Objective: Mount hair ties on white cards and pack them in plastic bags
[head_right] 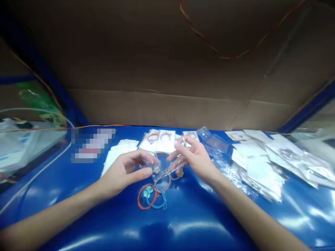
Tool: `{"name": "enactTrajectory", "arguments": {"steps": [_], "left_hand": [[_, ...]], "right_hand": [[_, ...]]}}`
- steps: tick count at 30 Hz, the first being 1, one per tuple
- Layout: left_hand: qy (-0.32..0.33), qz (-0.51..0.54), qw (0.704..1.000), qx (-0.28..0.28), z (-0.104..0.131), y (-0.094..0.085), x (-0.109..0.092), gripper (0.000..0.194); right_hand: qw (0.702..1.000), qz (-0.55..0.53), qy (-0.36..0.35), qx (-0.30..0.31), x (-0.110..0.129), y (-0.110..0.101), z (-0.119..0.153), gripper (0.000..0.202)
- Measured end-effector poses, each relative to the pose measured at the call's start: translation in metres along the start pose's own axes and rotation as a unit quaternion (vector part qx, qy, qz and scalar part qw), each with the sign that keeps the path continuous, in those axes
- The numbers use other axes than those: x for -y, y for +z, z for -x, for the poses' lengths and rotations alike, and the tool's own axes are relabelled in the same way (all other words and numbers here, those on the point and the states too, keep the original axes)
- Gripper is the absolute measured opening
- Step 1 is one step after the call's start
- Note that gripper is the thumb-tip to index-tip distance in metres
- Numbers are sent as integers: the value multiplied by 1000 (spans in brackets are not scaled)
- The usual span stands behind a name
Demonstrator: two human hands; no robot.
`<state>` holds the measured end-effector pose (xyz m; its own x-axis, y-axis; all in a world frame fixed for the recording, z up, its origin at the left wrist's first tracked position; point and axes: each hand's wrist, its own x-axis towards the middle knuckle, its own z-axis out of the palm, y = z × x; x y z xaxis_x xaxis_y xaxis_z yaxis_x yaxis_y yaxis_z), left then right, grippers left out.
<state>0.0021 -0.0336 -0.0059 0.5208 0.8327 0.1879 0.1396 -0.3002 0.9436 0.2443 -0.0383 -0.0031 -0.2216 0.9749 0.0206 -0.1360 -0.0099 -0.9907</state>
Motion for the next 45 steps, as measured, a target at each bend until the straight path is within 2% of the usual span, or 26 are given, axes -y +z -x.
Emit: {"name": "enactTrajectory", "arguments": {"steps": [2, 4, 7, 10, 12, 13, 16, 18, 20, 22, 25, 27, 31, 36, 39, 42, 45], "left_hand": [[0, 7, 1000, -24, -3, -1, 2, 22], [-5, 2, 998, -66, -4, -1, 4, 22], [20, -39, 992, -117, -5, -2, 7, 16], [99, -109, 979, -142, -5, -4, 9, 9], [191, -147, 961, -137, -4, -6, 9, 2], [235, -157, 951, -127, -3, -7, 9, 2], [331, -174, 924, -77, 0, -10, 6, 10], [379, -200, 903, -43, 2, -11, 3, 14], [418, -235, 877, -23, 5, -11, 1, 15], [443, -269, 855, -16, 8, -11, 0, 15], [463, -315, 828, -23, 9, -10, 0, 16], [453, -333, 826, -36, 9, -10, -1, 14], [456, -342, 821, -37, 10, -14, -4, 14], [453, -350, 819, -43, 12, -20, -7, 12], [450, -356, 818, -41, 12, -22, -7, 11], [446, -347, 825, -11, 11, -22, -5, 16], [443, -336, 831, 5, 11, -20, -3, 16]], "right_hand": [[1000, -8, -11, -14, -3, 0, 0, 26], [1000, -20, -20, -12, -3, -2, -1, 24], [997, -55, -34, 31, 1, -6, -1, 28], [989, -92, -16, 110, 6, -7, 0, 57], [985, -88, 3, 145, 6, -6, 1, 70], [985, -79, 3, 152, 5, -5, 2, 70], [985, -48, -23, 162, -2, -3, 2, 52], [981, -32, -35, 191, -5, -2, 4, 48], [972, -13, -33, 232, -6, -1, 6, 57], [963, 16, -29, 267, -5, 2, 10, 74], [958, 91, -27, 270, -2, 10, 18, 102], [959, 142, -29, 245, 0, 18, 24, 111], [954, 231, -42, 185, 4, 28, 32, 100], [911, 375, -94, 143, 0, 25, 32, 98], [900, 392, -121, 149, -3, 21, 31, 101], [907, 368, -136, 155, -3, 16, 31, 110], [924, 320, -127, 167, -1, 13, 31, 98]]}}
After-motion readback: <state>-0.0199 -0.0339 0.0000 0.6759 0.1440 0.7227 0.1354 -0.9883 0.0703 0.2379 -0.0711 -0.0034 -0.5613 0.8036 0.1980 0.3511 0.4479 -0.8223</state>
